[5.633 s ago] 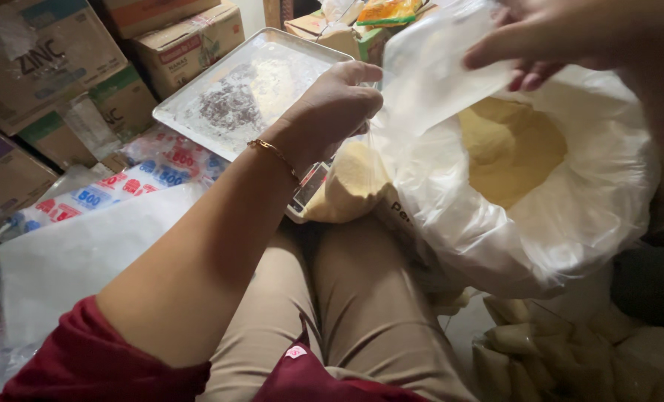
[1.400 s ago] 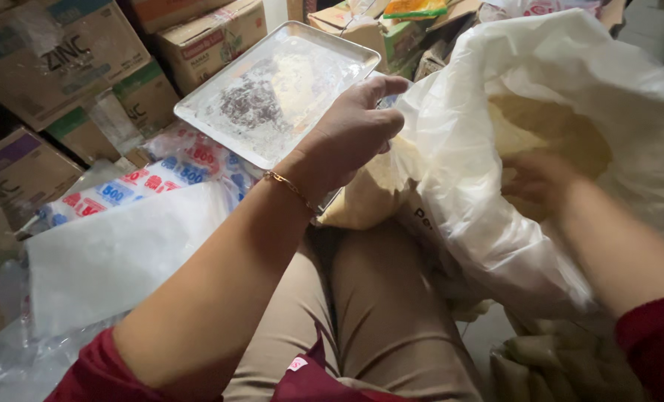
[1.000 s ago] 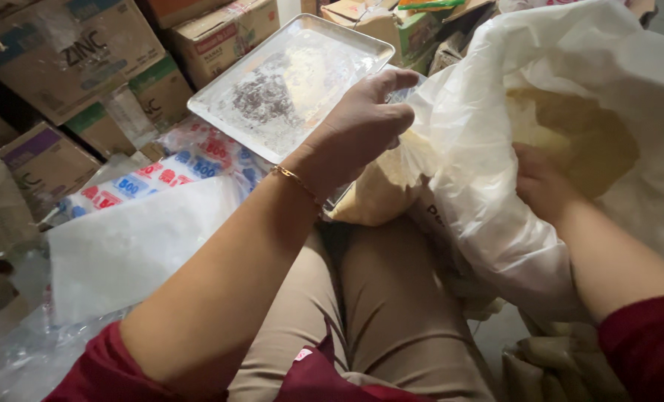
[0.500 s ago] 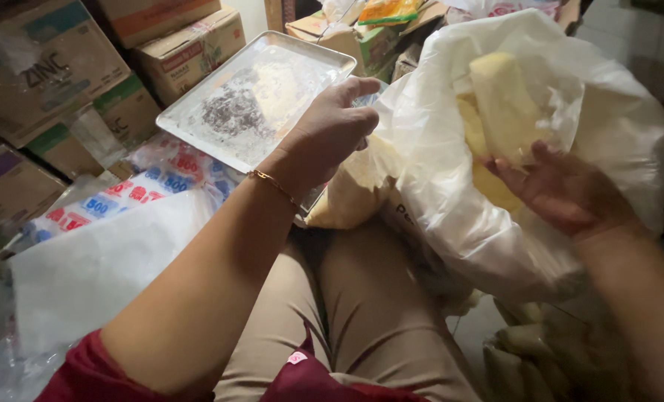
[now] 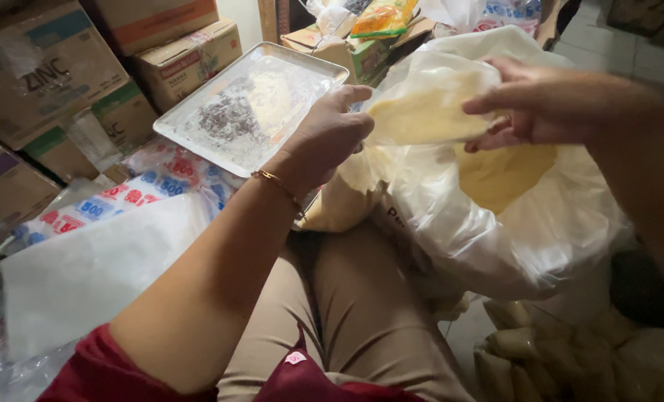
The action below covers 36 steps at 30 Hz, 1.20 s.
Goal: The person scoops a yellow powder from a large sack into a plastic bag using a blue scoop, weighs the bag on a digital scale, and ties the bag closed. The process is repeated for multiple bags.
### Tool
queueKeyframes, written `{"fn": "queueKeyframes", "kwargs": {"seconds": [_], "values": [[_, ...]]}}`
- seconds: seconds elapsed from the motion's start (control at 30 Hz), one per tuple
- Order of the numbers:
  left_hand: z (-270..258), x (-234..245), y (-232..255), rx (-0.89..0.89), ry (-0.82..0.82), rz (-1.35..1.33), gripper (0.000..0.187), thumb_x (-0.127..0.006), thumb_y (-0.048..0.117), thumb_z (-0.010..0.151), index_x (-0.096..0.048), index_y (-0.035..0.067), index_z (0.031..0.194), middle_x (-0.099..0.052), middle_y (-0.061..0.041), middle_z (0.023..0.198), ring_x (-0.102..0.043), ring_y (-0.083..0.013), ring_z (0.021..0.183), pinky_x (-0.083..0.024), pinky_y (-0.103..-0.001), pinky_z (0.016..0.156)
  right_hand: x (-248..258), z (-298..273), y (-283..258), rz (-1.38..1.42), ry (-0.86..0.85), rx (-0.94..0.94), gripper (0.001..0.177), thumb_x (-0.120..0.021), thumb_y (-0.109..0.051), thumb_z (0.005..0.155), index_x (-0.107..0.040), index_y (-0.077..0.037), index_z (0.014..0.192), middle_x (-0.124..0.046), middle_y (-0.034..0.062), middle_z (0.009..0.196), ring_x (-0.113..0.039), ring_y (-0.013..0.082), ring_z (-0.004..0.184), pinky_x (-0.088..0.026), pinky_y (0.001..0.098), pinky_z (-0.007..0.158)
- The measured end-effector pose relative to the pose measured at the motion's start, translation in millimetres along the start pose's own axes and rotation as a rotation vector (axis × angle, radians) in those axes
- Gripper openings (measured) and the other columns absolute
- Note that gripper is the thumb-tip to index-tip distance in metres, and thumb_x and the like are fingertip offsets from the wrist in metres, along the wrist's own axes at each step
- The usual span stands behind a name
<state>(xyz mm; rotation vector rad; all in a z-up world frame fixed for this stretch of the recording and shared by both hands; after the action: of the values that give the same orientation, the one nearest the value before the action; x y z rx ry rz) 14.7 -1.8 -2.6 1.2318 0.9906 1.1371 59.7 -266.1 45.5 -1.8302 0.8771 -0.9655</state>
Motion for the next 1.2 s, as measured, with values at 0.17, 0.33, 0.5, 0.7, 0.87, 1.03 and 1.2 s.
{"fn": "queueKeyframes", "kwargs": {"seconds": [0.17, 0.33, 0.5, 0.7, 0.87, 1.03, 1.2], "values": [[-3, 2, 0, -0.012, 0.011, -0.015, 0.061, -0.060, 0.009, 0.081, -0.054, -0.002, 0.141, -0.067, -0.007, 0.091, -0.057, -0.0127, 0.070, -0.052, -0.028, 0.064, -7, 1, -37, -0.594, 0.135, -0.041, 0.107, -0.077, -0.041, 0.081, -0.017, -0.016, 0.167, -0.067, 0.0288, 0.125, -0.075, 0.0334, 0.096, -0.058, 0.0397, 0.075], [-6, 5, 1, -0.014, 0.009, 0.003, 0.060, -0.059, 0.009, 0.081, -0.055, 0.000, 0.141, -0.067, -0.006, 0.094, -0.059, -0.0111, 0.072, -0.054, -0.027, 0.067, 2, 5, -33, -0.603, 0.090, 0.001, 0.116, -0.078, -0.042, 0.082, -0.007, -0.010, 0.169, -0.069, 0.0289, 0.121, -0.076, 0.0330, 0.094, -0.056, 0.0374, 0.069], [-8, 4, 3, -0.004, -0.008, 0.008, 0.059, -0.058, 0.009, 0.083, -0.055, 0.001, 0.141, -0.067, -0.009, 0.096, -0.060, -0.0129, 0.076, -0.054, -0.029, 0.071, 27, 19, 18, -0.159, -0.048, 0.022, 0.106, -0.076, -0.026, 0.089, -0.004, -0.010, 0.166, -0.062, 0.0300, 0.131, -0.073, 0.0409, 0.104, -0.059, 0.0404, 0.074], [-12, 5, 6, -0.012, -0.006, 0.041, 0.058, -0.059, 0.014, 0.083, -0.056, 0.001, 0.140, -0.068, -0.008, 0.100, -0.061, -0.0135, 0.080, -0.056, -0.030, 0.075, 38, 21, 91, 0.390, -0.167, -0.063, 0.063, -0.064, -0.018, 0.095, -0.037, 0.004, 0.147, -0.055, 0.0326, 0.131, -0.066, 0.0432, 0.112, -0.059, 0.0407, 0.087], [-12, 5, 8, 0.003, 0.000, 0.064, 0.060, -0.058, 0.014, 0.081, -0.056, 0.002, 0.140, -0.069, -0.008, 0.102, -0.061, -0.0148, 0.080, -0.056, -0.030, 0.075, 48, 3, 123, 0.693, -0.144, 0.038, 0.063, -0.070, -0.023, 0.094, -0.039, -0.005, 0.147, -0.047, 0.0261, 0.142, -0.056, 0.0478, 0.121, -0.054, 0.0424, 0.092], [-9, 6, 5, 0.021, 0.018, 0.082, 0.060, -0.058, 0.013, 0.081, -0.057, 0.002, 0.140, -0.069, -0.010, 0.101, -0.061, -0.0155, 0.079, -0.056, -0.030, 0.074, 76, -26, 136, 0.775, 0.123, 0.028, 0.079, -0.073, -0.027, 0.088, -0.035, -0.010, 0.155, -0.040, 0.0289, 0.149, -0.044, 0.0363, 0.135, -0.049, 0.0409, 0.102], [-6, 5, 3, 0.002, -0.007, 0.034, 0.058, -0.058, 0.012, 0.082, -0.057, 0.001, 0.139, -0.070, -0.010, 0.104, -0.060, -0.0146, 0.081, -0.055, -0.030, 0.074, 64, -42, 127, 0.452, 0.404, -0.149, 0.083, -0.069, -0.031, 0.089, -0.034, -0.012, 0.161, -0.042, 0.0348, 0.148, -0.058, 0.0395, 0.124, -0.053, 0.0369, 0.096]]}}
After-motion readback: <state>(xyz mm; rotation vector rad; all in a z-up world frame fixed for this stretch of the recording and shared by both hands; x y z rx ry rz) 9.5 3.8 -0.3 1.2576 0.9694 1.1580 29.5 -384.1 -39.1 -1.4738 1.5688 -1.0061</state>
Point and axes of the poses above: each hand's wrist, its own z-axis towards the middle knuckle, its own x-axis out of the back of the hand, y = z × x, the point moved 5 cm from there along z, towards the middle knuckle
